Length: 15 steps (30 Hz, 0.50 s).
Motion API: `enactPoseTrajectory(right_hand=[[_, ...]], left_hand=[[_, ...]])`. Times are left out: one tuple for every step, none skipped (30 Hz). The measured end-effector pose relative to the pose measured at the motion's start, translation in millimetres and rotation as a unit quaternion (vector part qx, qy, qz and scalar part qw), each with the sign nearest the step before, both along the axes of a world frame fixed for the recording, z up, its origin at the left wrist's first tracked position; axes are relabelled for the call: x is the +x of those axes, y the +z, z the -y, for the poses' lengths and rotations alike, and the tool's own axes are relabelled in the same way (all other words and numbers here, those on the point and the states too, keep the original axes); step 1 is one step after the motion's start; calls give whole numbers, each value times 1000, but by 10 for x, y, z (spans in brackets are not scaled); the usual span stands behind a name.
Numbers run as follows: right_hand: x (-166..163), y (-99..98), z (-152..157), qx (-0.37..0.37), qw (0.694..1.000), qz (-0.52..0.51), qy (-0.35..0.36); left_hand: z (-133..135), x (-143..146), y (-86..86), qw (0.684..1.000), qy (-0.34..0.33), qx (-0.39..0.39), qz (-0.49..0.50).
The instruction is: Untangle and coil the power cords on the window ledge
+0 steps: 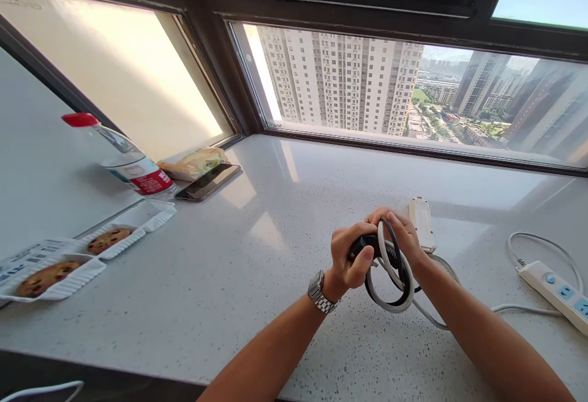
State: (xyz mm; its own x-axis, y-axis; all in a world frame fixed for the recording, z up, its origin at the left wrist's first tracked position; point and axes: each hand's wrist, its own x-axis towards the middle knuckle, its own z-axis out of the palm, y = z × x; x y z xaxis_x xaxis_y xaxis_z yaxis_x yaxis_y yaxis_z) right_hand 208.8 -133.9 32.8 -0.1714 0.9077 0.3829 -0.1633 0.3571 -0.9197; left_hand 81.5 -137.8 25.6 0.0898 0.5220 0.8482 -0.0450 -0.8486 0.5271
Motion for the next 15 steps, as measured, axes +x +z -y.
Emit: enactPoseTrajectory(right_hand=[[2, -22, 4, -4, 1000, -13, -14], [11, -44, 8, -14, 999, -25, -27], [29, -65, 12, -30, 998, -35, -37], [60, -85, 20, -45, 997, -48, -43], [106, -100, 34, -56, 996, -59, -44], [166, -109, 54, -60, 995, -67, -41], [239, -112, 83, -57, 996, -67, -32], [323, -107, 120, -50, 997, -58, -20], [410, -94, 164, -43, 998, -35, -1], [495, -74, 215, -36, 999, -2, 21], [570, -48, 271, -27, 998, 35, 47], [631, -19, 329, -17, 995, 71, 70], [672, 11, 386, -3, 990, 108, 89], [692, 41, 441, 14, 984, 145, 102], [692, 67, 490, 37, 977, 182, 110]], left_hand=[[-1, -22, 17, 1000, 15, 13, -9], [-6, -50, 37, 999, 27, 25, -21], [-15, -83, 58, 998, 38, 35, -34], [-29, -123, 79, 997, 51, 43, -46], [-48, -168, 98, 995, 68, 50, -57], [-72, -215, 112, 992, 87, 58, -67], [-100, -264, 122, 989, 107, 67, -80], [-133, -310, 126, 985, 125, 75, -94], [-170, -352, 124, 981, 136, 81, -110], [-209, -388, 118, 978, 140, 82, -128], [-251, -418, 109, 977, 137, 78, -147], [-294, -442, 98, 975, 129, 68, -165], [-337, -462, 89, 975, 118, 53, -182], [-378, -479, 83, 974, 105, 34, -198], [-416, -496, 82, 972, 92, 12, -214]])
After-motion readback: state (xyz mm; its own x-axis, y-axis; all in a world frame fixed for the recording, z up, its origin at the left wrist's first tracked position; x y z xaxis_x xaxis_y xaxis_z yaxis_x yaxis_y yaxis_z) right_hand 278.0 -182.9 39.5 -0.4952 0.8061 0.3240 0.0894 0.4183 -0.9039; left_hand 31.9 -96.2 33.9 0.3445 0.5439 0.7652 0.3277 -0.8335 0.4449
